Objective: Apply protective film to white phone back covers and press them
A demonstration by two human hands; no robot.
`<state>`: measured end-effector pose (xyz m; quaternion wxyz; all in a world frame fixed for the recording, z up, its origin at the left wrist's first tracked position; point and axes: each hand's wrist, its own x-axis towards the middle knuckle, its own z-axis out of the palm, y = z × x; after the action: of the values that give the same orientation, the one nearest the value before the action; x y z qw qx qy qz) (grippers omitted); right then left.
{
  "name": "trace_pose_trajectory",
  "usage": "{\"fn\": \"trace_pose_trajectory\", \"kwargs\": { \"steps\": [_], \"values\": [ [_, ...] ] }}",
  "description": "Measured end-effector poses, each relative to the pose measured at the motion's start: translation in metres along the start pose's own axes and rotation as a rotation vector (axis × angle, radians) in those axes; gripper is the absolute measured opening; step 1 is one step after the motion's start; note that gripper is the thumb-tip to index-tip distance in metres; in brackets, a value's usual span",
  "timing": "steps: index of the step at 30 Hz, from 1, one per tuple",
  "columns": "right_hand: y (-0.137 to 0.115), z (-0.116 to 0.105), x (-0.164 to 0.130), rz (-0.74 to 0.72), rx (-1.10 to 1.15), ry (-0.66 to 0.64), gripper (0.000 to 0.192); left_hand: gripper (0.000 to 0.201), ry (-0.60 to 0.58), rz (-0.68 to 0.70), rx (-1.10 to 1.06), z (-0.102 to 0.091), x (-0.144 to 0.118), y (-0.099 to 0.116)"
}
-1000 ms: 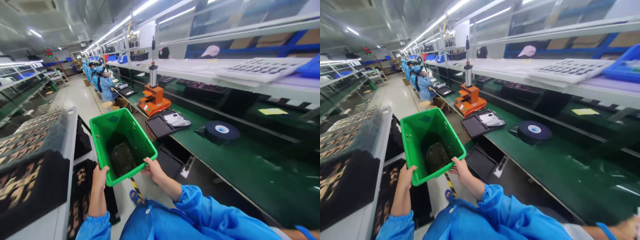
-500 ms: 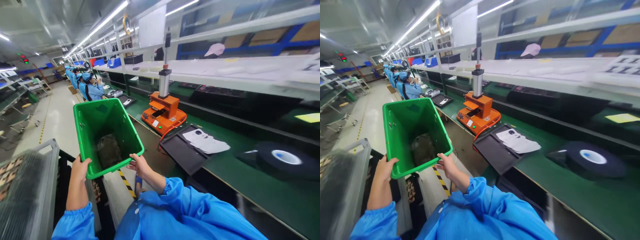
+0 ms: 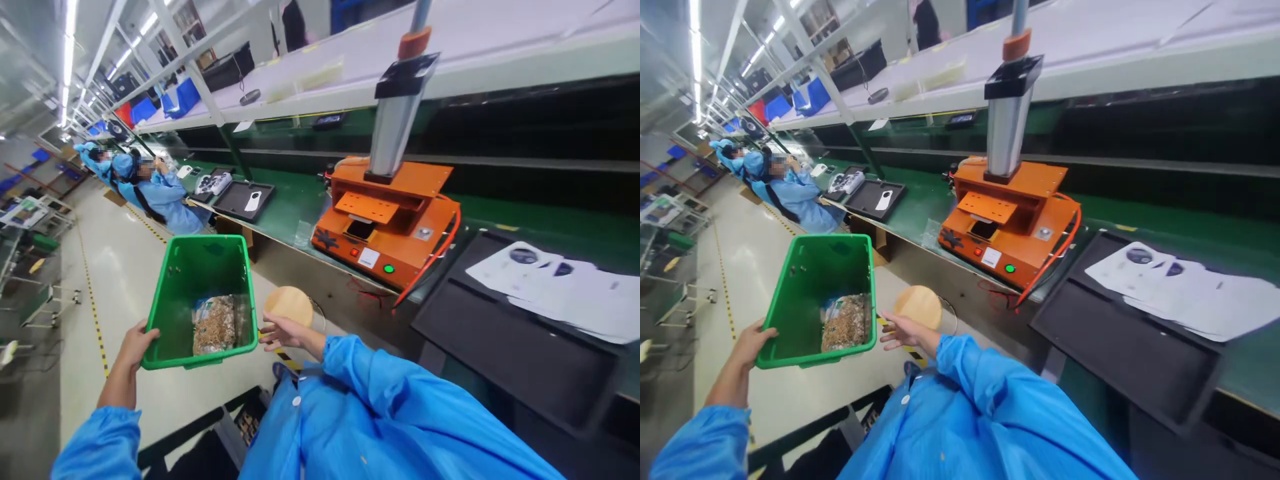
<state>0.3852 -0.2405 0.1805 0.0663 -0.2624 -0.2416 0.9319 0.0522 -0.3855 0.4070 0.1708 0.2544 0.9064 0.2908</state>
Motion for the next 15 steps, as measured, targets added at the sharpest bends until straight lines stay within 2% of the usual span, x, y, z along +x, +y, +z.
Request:
{"fn": "trace_pose_trajectory", "kwargs": {
  "steps": [2,4,8,11,15],
  "values": [
    [-0.003,0.003,0.047,0.023,-0.039,-0.013,0.066,0.046,-0.094,0.039,0.06,0.007,0.048,-0.003],
    [0.003,0.016,0.098,0.018,-0.06,0.019,0.056,0.045,-0.198,0.093,0.13,0.018,0.101,-0.008],
    [0.017,0.037,0.203,0.047,-0.023,0.178,0.028,0.037,-0.383,0.2,0.284,0.053,0.232,-0.026],
    [0.02,0.037,0.274,0.105,0.021,0.326,0.019,0.031,-0.466,0.261,0.376,0.096,0.337,-0.05],
    [0.016,0.027,0.348,0.141,0.036,0.548,0.019,0.02,-0.589,0.322,0.424,0.173,0.453,-0.086]
  ]
}}
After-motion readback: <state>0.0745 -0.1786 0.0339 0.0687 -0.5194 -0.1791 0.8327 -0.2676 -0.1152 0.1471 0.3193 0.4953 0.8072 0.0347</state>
